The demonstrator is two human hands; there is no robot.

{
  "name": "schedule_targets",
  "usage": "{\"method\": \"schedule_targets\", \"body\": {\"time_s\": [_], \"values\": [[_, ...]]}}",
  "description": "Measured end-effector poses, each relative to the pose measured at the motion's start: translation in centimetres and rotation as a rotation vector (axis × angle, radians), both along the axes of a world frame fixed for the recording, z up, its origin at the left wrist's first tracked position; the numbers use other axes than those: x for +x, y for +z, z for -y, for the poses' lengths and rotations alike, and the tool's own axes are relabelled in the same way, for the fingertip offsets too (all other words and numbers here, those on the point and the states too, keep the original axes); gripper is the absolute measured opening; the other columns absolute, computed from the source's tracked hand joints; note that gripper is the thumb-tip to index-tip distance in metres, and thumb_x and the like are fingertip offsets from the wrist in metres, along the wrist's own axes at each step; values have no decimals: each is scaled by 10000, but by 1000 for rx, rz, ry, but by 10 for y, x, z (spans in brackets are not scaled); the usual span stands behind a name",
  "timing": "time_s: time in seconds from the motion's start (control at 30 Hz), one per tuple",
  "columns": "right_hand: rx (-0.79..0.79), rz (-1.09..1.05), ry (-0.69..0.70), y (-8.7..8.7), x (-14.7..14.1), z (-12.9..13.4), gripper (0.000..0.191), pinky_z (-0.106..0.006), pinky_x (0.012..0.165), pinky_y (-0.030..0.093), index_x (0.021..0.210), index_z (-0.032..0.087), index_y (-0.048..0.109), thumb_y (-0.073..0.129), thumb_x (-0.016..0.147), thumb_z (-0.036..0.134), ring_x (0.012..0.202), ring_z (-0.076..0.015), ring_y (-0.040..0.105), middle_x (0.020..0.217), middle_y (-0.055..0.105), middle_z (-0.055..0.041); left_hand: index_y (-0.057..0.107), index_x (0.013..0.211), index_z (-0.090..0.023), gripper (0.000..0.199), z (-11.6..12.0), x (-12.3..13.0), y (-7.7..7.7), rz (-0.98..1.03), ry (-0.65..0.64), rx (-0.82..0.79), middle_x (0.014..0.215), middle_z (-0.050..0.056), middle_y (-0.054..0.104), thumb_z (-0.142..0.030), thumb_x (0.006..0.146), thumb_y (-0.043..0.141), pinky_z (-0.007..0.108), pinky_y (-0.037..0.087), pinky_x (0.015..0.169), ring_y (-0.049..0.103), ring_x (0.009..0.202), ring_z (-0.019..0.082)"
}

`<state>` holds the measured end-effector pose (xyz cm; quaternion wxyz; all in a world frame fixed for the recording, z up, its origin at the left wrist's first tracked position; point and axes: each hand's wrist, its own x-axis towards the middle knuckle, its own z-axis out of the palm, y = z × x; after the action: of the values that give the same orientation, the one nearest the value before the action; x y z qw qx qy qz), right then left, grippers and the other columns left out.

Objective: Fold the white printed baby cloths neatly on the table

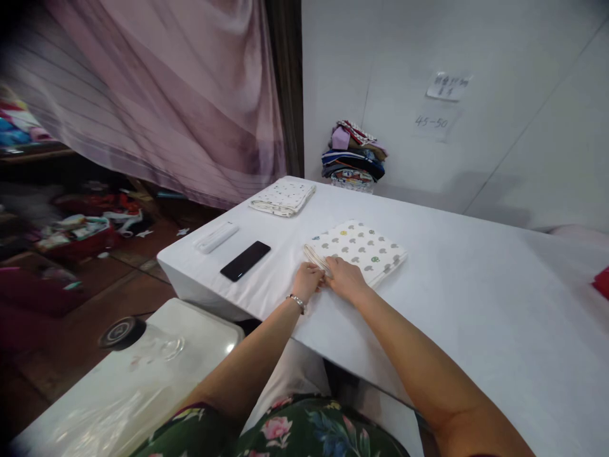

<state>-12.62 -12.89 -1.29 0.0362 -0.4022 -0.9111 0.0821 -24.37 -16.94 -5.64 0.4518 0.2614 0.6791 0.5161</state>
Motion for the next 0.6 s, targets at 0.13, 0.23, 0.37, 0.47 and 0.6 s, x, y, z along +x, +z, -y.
{"method": "schedule_targets", "body": {"time_s": [0.13,0.23,0.37,0.47,0.6], "values": [[-21,-16,-16,1,0,-3,226,-254,623,317,1050,178,511,467,867,302,854,-186,558,1033,587,-79,438,997,-173,238,0,-1,-1,13,7,12,760,20,673,-173,797,566,198,419,403,583,440,97],[-82,-49,23,1,3,-10,157,-241,672,324,973,185,553,467,851,237,877,-173,545,972,593,-58,433,1006,-173,262,1,-1,-2,25,7,24,803,27,674,-183,792,584,189,410,390,574,428,85],[-107,-64,98,0,6,-19,143,-229,675,321,908,186,589,480,818,209,826,-161,537,900,590,-47,427,994,-173,249,1,-2,-2,39,2,37,793,21,665,-176,799,582,180,417,393,581,443,82],[-73,-44,94,-2,6,-21,177,-232,655,316,891,175,600,462,782,159,786,-163,534,872,591,-57,425,992,-169,247,1,-2,-2,42,-1,42,812,29,660,-154,798,577,187,425,392,582,446,84],[-75,-137,59,-2,7,-19,221,-225,671,328,909,185,601,454,751,136,801,-163,532,875,611,-44,432,994,-162,260,0,-2,-4,29,0,37,854,42,656,-129,785,582,187,425,394,582,449,79]]}}
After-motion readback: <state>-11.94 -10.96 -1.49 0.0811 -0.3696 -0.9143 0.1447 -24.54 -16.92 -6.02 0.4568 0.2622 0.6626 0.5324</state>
